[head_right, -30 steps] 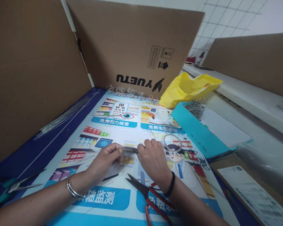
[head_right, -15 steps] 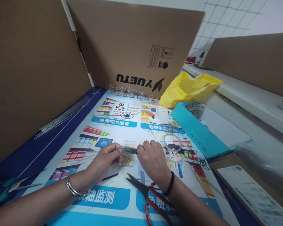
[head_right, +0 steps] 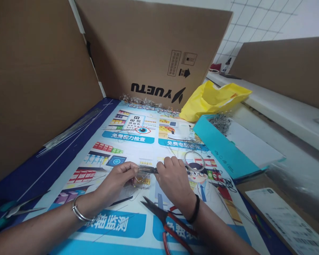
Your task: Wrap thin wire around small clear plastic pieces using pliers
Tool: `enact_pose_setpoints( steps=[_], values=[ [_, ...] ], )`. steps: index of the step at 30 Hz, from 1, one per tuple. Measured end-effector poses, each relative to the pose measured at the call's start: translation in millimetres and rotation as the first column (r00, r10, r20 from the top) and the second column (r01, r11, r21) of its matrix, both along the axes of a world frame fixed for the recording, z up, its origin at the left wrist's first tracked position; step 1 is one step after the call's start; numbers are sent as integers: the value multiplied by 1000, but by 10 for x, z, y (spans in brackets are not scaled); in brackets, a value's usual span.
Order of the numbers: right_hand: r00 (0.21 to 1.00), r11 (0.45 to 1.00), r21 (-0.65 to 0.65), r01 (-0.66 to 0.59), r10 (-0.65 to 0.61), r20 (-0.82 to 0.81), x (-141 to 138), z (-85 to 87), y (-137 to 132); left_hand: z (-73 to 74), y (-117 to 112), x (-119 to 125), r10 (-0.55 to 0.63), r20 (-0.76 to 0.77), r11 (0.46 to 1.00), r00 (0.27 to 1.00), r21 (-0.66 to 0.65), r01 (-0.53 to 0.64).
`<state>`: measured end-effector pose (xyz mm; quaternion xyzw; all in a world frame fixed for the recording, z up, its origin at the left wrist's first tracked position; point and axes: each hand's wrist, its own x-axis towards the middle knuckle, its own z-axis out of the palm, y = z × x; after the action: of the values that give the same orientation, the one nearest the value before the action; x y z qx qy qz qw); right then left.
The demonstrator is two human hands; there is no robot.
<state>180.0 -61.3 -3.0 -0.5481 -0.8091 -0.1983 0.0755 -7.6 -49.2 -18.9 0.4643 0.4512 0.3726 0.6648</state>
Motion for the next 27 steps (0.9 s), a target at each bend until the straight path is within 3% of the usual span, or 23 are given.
enact_pose_setpoints(
  steps=[15, 27],
  values=[
    [996, 997, 14, -78, 78, 36, 42, 14, 5, 53, 59, -78, -145, -112, 988, 983, 37, 150],
    [994, 994, 19, -104, 103, 41, 64, -26, 8, 75, 85, -73, -179, -180, 982, 967, 26, 187]
  ],
)
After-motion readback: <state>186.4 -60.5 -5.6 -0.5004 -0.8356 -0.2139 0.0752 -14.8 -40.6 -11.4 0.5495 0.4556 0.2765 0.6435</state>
